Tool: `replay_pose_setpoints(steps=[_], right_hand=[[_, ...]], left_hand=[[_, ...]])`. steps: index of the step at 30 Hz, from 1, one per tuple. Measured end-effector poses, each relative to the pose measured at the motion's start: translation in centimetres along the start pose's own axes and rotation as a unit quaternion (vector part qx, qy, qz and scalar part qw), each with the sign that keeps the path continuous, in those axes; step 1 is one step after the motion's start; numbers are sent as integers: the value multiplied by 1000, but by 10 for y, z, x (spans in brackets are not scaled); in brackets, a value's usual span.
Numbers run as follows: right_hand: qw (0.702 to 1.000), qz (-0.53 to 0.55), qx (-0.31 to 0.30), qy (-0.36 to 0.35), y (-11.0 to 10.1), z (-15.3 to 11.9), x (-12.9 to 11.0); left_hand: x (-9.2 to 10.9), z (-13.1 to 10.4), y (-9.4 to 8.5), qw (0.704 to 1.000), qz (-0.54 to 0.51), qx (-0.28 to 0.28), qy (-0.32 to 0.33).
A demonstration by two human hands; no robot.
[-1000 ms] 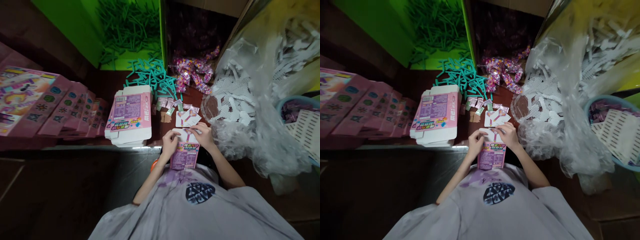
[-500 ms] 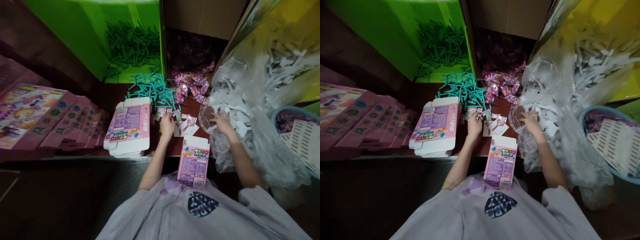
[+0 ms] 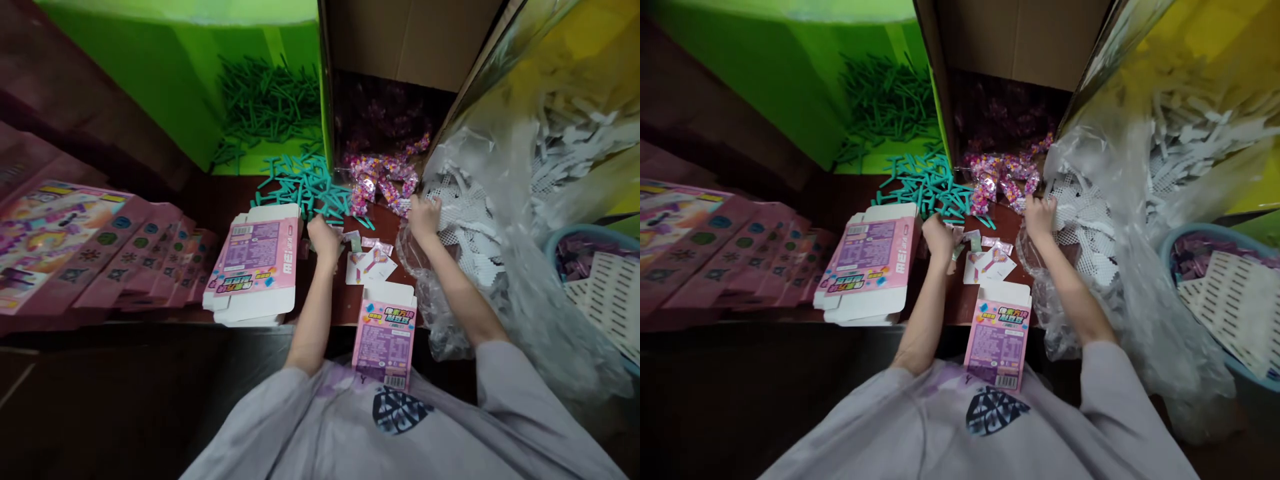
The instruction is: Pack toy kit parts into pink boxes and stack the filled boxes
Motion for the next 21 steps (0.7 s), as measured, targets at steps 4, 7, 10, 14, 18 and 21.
replay_pose_setpoints(steps=[4, 7, 10, 14, 18, 21], right_hand=[[997, 42, -55, 26, 51, 31, -6], [997, 66, -38, 6, 44, 34, -11], [997, 77, 1, 8, -1, 20, -17], [985, 151, 83, 25, -83, -29, -45], [901, 425, -37, 78, -72, -91, -80], [800, 567, -93, 174, -28, -129, -80]], left_hand=[[35, -79, -15, 975, 18, -123, 186], [53, -136, -4, 905, 89, -260, 324], [50, -153, 7, 871, 121, -334, 339], [67, -137, -1, 903, -102, -306, 284], [67, -120, -7, 867, -428, -236, 95], [53, -122, 10, 824, -513, -237, -33]])
Point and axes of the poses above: each hand's wrist, its own z-axis towards the middle knuckle, its own y-axis out of the palm, x = y × z, the point moved 9 cm from there along z, towards the middle knuckle, and after that the axes turned 10 degrees about z, right-handed, at the moved point
